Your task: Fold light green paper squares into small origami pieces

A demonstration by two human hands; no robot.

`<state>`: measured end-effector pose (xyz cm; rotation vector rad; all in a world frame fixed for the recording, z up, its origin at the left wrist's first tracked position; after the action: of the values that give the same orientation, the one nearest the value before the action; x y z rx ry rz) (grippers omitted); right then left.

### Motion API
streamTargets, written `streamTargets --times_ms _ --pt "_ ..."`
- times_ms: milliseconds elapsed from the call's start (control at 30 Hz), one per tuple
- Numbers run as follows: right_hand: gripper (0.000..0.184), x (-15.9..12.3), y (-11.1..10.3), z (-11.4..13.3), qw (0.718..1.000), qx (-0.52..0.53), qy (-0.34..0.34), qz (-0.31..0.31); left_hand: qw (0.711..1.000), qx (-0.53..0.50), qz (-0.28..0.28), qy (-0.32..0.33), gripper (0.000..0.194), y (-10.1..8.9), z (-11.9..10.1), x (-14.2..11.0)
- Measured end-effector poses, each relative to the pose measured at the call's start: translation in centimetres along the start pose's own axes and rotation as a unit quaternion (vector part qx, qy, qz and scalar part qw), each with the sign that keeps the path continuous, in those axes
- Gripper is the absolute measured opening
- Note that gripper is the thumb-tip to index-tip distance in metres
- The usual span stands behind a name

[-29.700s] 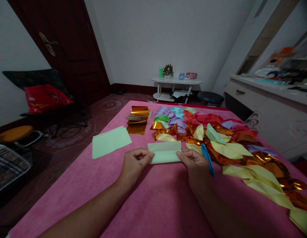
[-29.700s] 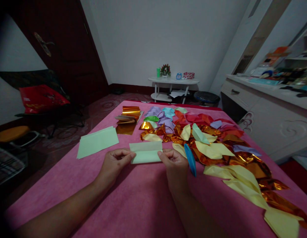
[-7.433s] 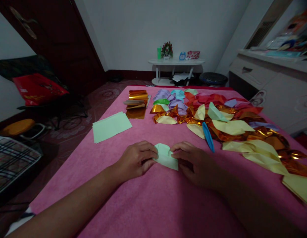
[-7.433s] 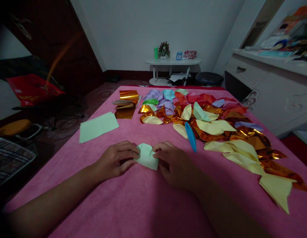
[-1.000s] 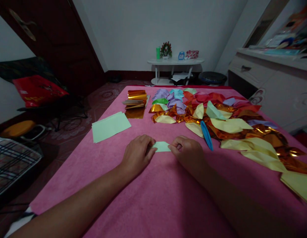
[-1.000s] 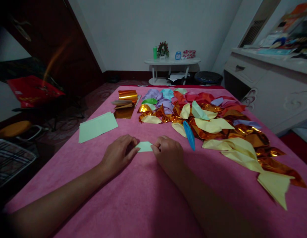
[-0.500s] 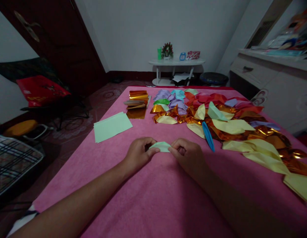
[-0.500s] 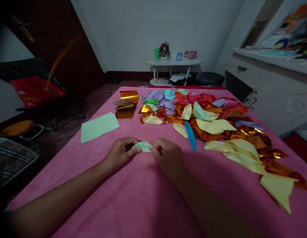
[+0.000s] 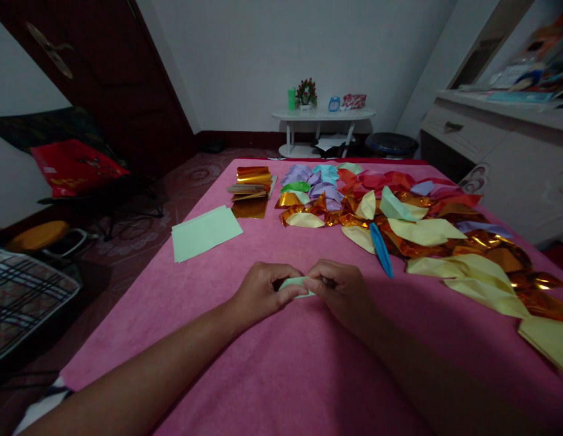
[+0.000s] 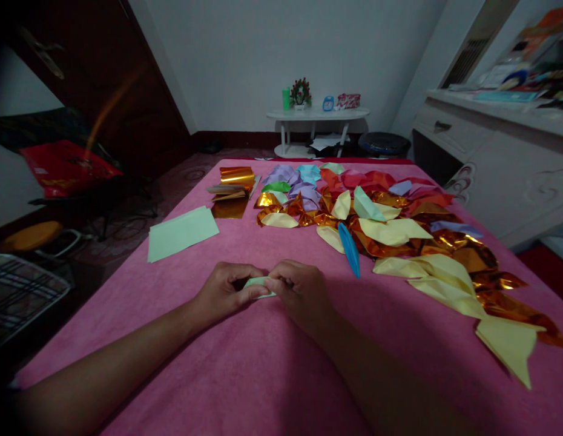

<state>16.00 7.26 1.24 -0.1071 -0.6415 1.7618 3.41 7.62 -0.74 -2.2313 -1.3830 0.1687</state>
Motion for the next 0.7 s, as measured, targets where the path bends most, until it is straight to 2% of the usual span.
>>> streamTargets --times_ms 167,367,467,567,700 --pt "0.019 -0.2 0.2 0.3 1.000 0.001 0.003 0.008 1.000 0.006 0.018 0.020 0.030 0.2 -0.8 0.0" --pt "0.020 0.0 0.7 -0.1 0.999 -0.034 0.009 0.022 0.996 0.064 -0.052 0.023 0.030 -0.8 -0.6 -0.1" --pt "0.016 0.1 0.9 -0.7 0.998 -0.039 0.031 0.025 0.994 0.074 -0.083 0.001 0.028 -1.4 0.2 -0.2" --pt "0.015 -0.1 0.3 -1.4 0.997 -0.048 0.066 -0.002 0.993 0.051 -0.104 -0.035 0.032 -1.8 1.2 -0.2" --pt "0.020 -0.3 -1.0 -1.6 0.994 -0.062 0.078 -0.050 0.997 0.032 -0.060 -0.041 0.033 -1.2 1.6 0.1"
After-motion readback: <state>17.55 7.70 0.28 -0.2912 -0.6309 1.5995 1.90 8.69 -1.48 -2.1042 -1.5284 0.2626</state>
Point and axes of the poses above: each hand's wrist, its own x-axis towards the middle knuckle, its own y-axis out of the palm, z = x × y, the point moved 8 cm from there along x, towards the middle knuckle, and after that the axes turned 2 degrees about y, right-handed, at the moved point
